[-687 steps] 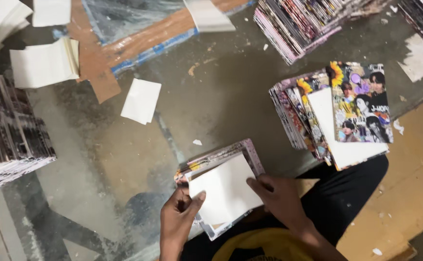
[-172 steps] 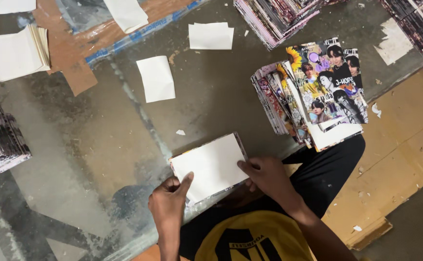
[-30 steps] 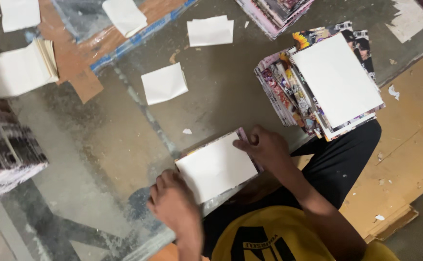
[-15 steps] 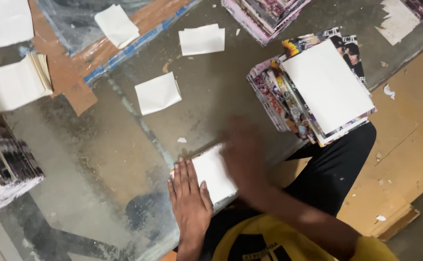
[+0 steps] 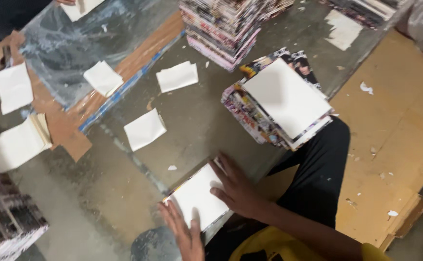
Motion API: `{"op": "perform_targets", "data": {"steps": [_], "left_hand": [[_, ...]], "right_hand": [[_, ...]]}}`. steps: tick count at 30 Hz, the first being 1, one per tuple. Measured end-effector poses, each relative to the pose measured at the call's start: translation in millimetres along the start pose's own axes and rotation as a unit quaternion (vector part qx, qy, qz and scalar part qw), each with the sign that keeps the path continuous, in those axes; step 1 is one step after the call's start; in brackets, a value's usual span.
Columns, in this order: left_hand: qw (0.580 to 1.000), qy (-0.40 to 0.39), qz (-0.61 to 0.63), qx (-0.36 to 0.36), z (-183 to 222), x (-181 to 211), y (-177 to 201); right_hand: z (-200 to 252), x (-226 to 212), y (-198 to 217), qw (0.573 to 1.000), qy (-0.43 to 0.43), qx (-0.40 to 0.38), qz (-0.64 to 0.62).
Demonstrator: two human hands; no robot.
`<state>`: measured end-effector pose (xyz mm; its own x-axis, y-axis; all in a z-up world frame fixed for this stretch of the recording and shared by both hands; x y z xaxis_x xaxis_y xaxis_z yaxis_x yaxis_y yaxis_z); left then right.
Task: The person stacks printed card sheets and inserts them into booklet covers by hand. The person repeats this process for multiple booklets, placing completed ones onto a stack.
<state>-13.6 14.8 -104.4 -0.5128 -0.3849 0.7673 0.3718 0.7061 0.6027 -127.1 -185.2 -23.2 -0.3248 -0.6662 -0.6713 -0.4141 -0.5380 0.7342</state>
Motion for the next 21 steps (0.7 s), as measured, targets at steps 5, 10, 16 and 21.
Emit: {"op": "perform_targets", "data": {"steps": [5,10,16,21], "left_hand": [[0.989,-0.134,-0.001,0.058,-28.6,-18.9,8.9],[0.979,-0.143,0.119,-0.085,-69.1,34.2,21.3],[0.966,-0.117,-0.223,-0.06,-233.8,72.8,-8.8],[0.962,-0.004,-0.267,-0.057,-291.4,40.5,-21.8]], "right_hand": [[0.1,-11.7,35.8,0.974,-0.084,-0.023,-0.208],[27.9,19.4,118.4,0.91,-0.197,0.115,-0.346],[35.7,12.4,237.3,0.896,-0.012,0.395,0.203],[39.2,16.5,231.8,0.894,0.045,0.289,0.34]]}}
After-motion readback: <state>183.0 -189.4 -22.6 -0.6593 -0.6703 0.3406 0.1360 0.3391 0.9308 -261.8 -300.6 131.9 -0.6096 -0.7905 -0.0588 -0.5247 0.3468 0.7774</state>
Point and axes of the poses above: each hand's wrist, its own z-axis away from the middle knuckle, its own y-axis out of the back of the hand, x = y × z, the point moved 3 cm from there along -z, towards the middle knuckle
